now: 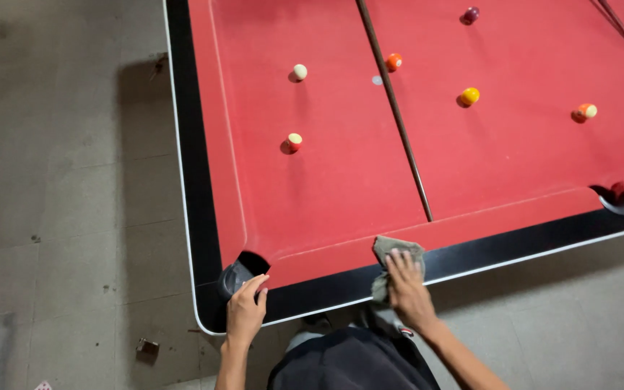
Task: Wiping the rails and frame of a pool table with a cloth
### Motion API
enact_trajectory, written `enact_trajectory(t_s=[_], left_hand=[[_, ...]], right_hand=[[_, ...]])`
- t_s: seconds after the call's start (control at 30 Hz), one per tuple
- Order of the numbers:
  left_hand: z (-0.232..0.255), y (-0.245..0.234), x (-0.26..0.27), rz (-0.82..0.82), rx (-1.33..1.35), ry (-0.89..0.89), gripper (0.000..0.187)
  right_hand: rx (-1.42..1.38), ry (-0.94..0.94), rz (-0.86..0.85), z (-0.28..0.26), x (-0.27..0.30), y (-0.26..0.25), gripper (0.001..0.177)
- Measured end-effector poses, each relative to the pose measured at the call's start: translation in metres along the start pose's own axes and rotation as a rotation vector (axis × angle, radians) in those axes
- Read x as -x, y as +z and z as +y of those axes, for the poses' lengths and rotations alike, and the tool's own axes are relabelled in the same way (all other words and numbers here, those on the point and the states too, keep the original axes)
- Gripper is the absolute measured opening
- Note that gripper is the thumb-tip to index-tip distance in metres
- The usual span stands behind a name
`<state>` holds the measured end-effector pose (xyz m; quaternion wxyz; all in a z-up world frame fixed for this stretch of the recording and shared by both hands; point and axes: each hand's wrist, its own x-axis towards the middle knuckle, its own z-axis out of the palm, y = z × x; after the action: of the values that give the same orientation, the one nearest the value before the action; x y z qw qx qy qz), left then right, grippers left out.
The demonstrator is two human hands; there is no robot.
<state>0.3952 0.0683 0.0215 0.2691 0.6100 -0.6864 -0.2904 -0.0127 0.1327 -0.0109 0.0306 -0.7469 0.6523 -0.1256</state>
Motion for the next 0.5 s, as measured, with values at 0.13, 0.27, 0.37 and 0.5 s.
enact_trajectory(t_s=[0.13,0.27,0.37,0.5], left_hand=[[-0.012,-0.002,-0.013,-0.082,-0.032,-0.118,0.048],[-0.017,-0.012,-0.027,-0.172,-0.023,-0.262,0.054],[-0.023,-0.021,-0.035,-0.219,0.066,-0.338,0.055],[-0.023,-0.034,-0.035,-0.287,0.086,-0.327,0.047]], right_hand=[[-0.467,-0.067,-0.129,-0.071,-0.012,0.006,0.083],[-0.489,-0.417,-0.294,-0.149,-0.024,0.022,0.067],[-0.508,-0.482,-0.382,-0.151,-0.039,0.006,0.062],[-0.618,-0.297,-0.143,-0.052,-0.020,-0.005,0.073]])
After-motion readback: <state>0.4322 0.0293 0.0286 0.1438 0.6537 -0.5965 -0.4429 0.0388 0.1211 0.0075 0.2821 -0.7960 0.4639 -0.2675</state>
